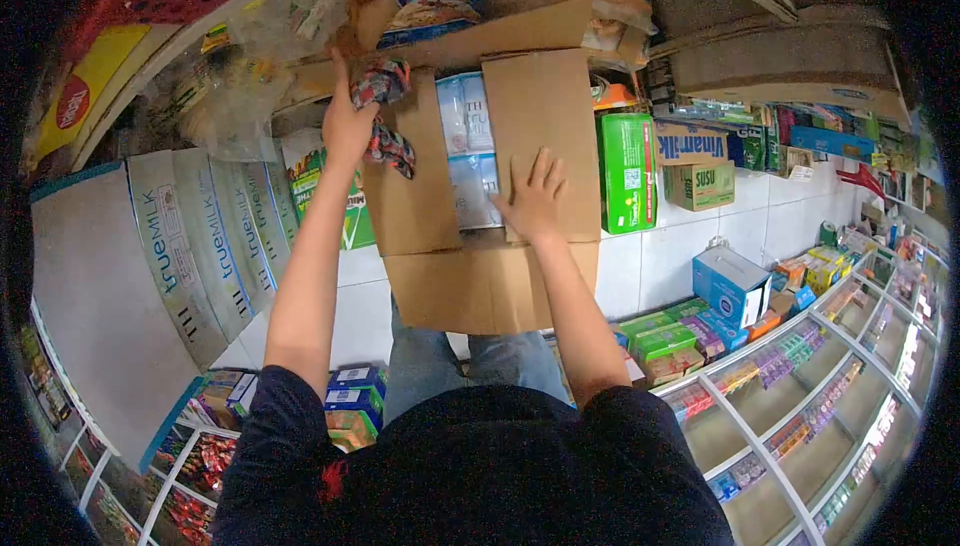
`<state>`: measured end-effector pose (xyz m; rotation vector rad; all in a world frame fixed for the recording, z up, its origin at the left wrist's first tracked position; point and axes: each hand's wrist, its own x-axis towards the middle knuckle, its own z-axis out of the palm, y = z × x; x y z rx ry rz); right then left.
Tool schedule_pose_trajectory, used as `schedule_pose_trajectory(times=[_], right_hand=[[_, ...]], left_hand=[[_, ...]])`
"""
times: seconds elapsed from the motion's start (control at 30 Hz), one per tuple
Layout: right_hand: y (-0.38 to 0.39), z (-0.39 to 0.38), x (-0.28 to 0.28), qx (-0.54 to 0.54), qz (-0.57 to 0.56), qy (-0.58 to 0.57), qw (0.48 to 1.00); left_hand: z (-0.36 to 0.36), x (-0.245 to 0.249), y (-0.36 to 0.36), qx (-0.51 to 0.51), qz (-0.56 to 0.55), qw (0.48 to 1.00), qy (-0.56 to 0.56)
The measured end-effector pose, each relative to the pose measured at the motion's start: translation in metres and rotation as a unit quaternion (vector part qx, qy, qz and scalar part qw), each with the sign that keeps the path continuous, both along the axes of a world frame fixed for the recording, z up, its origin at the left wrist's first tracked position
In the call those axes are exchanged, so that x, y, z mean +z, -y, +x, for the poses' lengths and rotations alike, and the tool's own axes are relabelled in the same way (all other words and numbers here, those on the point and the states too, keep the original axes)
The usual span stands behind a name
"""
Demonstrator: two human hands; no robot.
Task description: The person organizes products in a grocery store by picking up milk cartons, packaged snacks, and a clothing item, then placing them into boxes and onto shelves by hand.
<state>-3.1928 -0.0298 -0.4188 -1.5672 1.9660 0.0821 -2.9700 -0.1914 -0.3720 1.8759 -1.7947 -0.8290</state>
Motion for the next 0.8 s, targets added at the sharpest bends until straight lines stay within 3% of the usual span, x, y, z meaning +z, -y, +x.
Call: schedule_pose_trajectory(times=[0.07, 0.13, 0.27, 0.47, 0.53, 0.6, 0.67, 0.73, 0.77, 0.8], right_hand=[[-0.002, 0.011, -0.013, 0.005, -0.012, -0.141, 0.990], [-0.001, 0.015, -0.013, 0.000, 0.001, -0.152, 0.988], [-0.005, 0.002, -0.008, 0.006, -0.028, -0.105, 0.994], [-0.026, -0.020, -0.014, -0.010, -0.110, 0.045, 0.993], [-0.049, -0.022, 0.005, -0.194, -0.132, 0.284, 0.930], [-0.081, -0.033, 0.018, -0.127, -0.225, 0.052, 0.965], [-0.123, -0.049, 0.006, -0.237, -0.236, -0.056, 0.941], [-0.184, -0.075, -0.036, -0.386, -0.227, -0.004, 0.894], [-0.202, -0.080, -0.032, -0.505, -0.122, 0.124, 0.845], [-0.215, -0.083, -0.029, -0.602, -0.012, 0.247, 0.759]], left_hand=[[0.004, -0.005, -0.008, -0.009, -0.028, 0.999, 0.018], [0.006, 0.000, -0.019, -0.019, -0.053, 0.998, 0.033], [0.006, 0.005, -0.054, -0.001, 0.016, 1.000, 0.014], [-0.001, -0.047, -0.101, -0.129, 0.206, 0.958, 0.153], [-0.002, -0.050, -0.099, -0.149, 0.263, 0.938, 0.171], [-0.007, -0.053, -0.093, -0.158, 0.286, 0.928, 0.178], [-0.007, -0.060, -0.091, -0.156, 0.271, 0.934, 0.172], [-0.003, -0.063, -0.090, -0.154, 0.255, 0.939, 0.171], [-0.002, -0.063, -0.090, -0.154, 0.258, 0.940, 0.162], [-0.001, -0.062, -0.089, -0.156, 0.261, 0.940, 0.152]])
